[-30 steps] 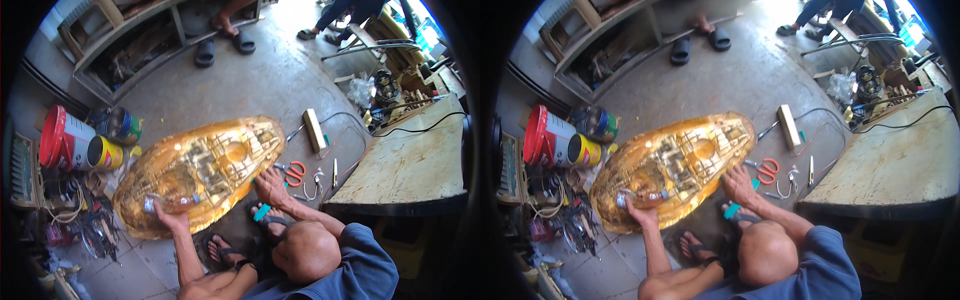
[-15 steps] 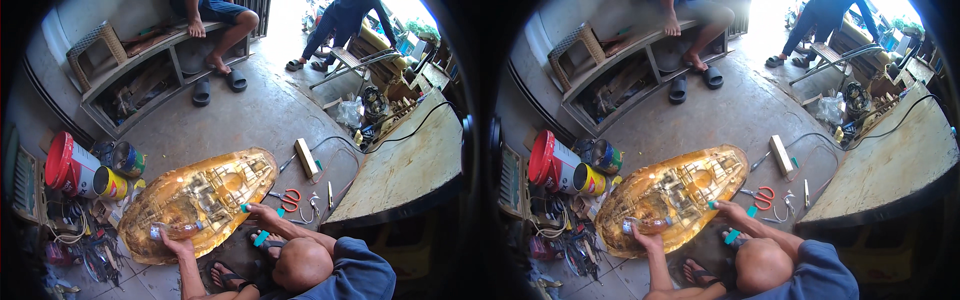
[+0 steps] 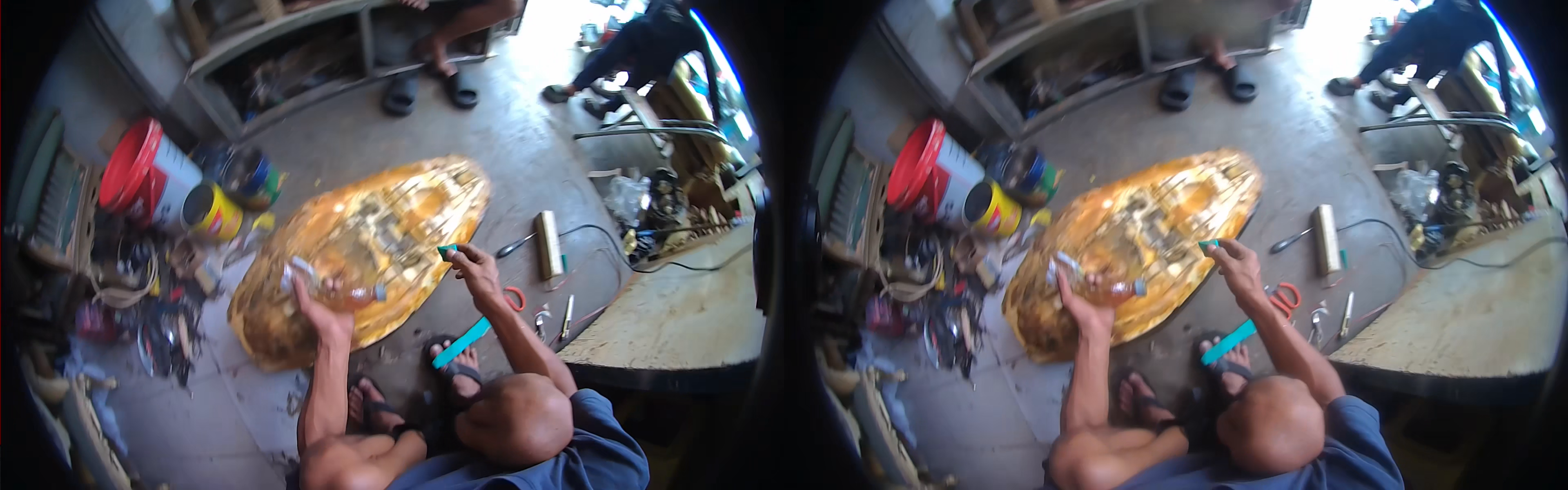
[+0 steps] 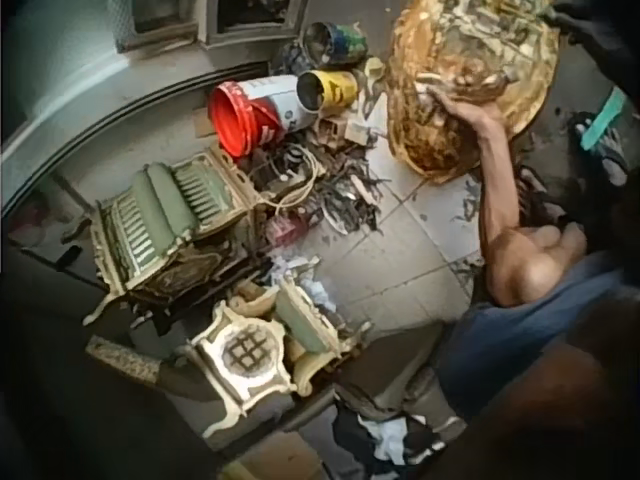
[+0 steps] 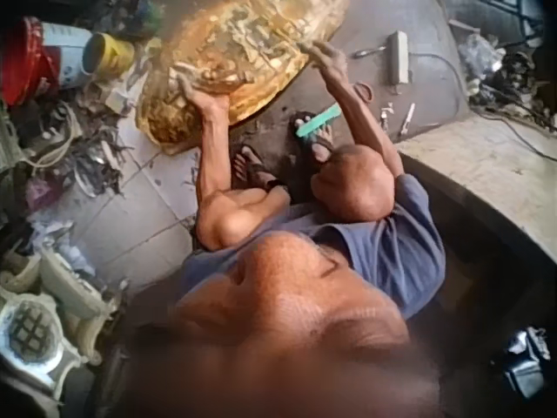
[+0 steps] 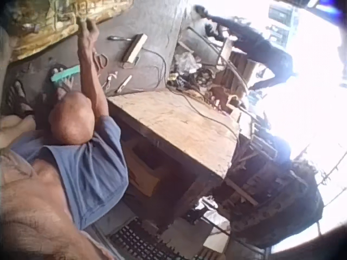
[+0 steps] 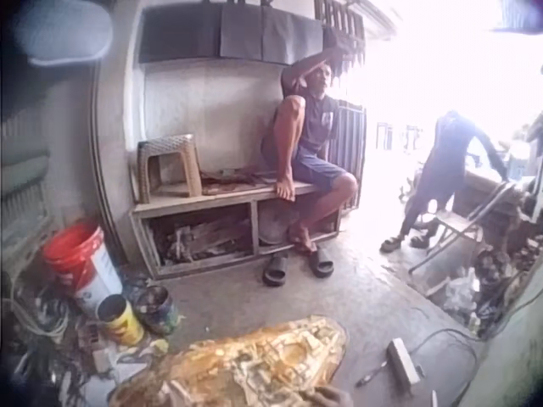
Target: The person applies adhesive from a bottle to the foam and plastic base of a motorcycle seat and then scrapes the surface with a small blue tool.
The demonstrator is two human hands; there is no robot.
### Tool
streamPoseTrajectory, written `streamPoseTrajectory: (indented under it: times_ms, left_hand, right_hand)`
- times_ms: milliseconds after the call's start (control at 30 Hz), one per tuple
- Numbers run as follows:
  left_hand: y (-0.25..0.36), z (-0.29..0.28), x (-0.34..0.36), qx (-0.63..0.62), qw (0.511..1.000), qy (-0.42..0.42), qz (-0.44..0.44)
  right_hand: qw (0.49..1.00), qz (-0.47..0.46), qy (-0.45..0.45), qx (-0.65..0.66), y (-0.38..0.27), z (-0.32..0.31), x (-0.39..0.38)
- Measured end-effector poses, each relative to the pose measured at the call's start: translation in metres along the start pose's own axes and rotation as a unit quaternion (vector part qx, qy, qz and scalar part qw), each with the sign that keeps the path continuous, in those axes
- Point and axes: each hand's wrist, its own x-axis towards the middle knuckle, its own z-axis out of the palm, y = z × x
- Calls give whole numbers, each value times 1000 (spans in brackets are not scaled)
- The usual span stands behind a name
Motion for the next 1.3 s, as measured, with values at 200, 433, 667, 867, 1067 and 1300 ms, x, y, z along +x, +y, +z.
streamPoseTrajectory:
  times_ms: [200,433,667,867,1067,1300]
  left_hand:
    - [61,32,0,-1,995,5,97]
    - [57,35,-13,-6,994,-24,105]
    - [27,21,-6,169,964,66,194]
    - [14,-21,13,51,997,30,44]
    - [-3,-36,21,73,996,52,25]
    - [9,-50,28,61,996,56,45]
  right_hand:
    - [971,7,-236,-36,-46,73,-41]
    - [970,32,-242,-19,-49,105,-48]
    - [953,28,-290,86,-48,94,-50]
    - [977,-129,13,-168,-27,0,47]
    - [878,-209,33,-430,14,-61,104]
    - [800,-422,-30,-426,53,44,-12]
